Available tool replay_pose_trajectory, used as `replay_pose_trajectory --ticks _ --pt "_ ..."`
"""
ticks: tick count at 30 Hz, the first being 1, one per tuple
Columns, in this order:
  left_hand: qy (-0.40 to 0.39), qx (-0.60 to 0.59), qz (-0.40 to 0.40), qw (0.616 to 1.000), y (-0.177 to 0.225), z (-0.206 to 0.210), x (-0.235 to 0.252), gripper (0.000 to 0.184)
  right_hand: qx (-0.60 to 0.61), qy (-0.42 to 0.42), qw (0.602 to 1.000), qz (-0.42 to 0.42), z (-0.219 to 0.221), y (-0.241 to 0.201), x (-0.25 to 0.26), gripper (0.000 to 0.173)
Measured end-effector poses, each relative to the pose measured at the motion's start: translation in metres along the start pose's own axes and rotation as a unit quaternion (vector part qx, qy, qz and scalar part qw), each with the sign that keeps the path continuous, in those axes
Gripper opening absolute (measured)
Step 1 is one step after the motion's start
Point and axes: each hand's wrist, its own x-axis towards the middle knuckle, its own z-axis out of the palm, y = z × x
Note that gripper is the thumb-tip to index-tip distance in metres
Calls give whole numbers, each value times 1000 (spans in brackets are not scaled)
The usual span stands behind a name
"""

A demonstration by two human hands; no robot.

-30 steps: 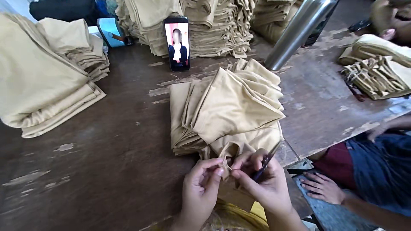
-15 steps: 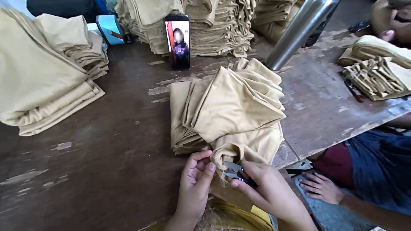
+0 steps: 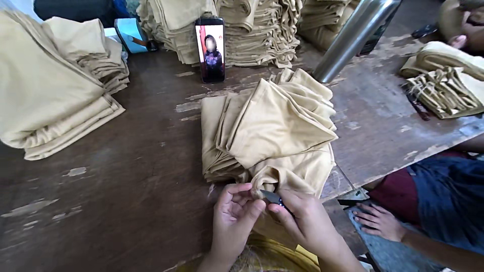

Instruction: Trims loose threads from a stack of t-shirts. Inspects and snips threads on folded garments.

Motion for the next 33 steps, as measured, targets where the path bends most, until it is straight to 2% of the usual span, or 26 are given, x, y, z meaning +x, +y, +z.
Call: replay_pose_trajectory --ticks 2,4,11,20,29,33 --pt "9 12 10 1000 -2 0 1 30 57 1 998 9 -3 3 -2 54" --pt "31 25 18 999 -4 1 1 20 75 -3 997 19 -4 5 -3 50" --pt "52 18 31 998 2 1 -1 10 20 0 1000 3 2 3 -9 48" --pt "47 35 34 998 7 1 -6 9 -49 17 998 -29 7 -4 -5 49" --pt "35 75 82 993 9 4 -3 13 -57 50 997 -29 13 -5 -4 49" --pt "29 79 73 994 12 3 -3 10 -36 53 997 -35 14 -4 -5 48"
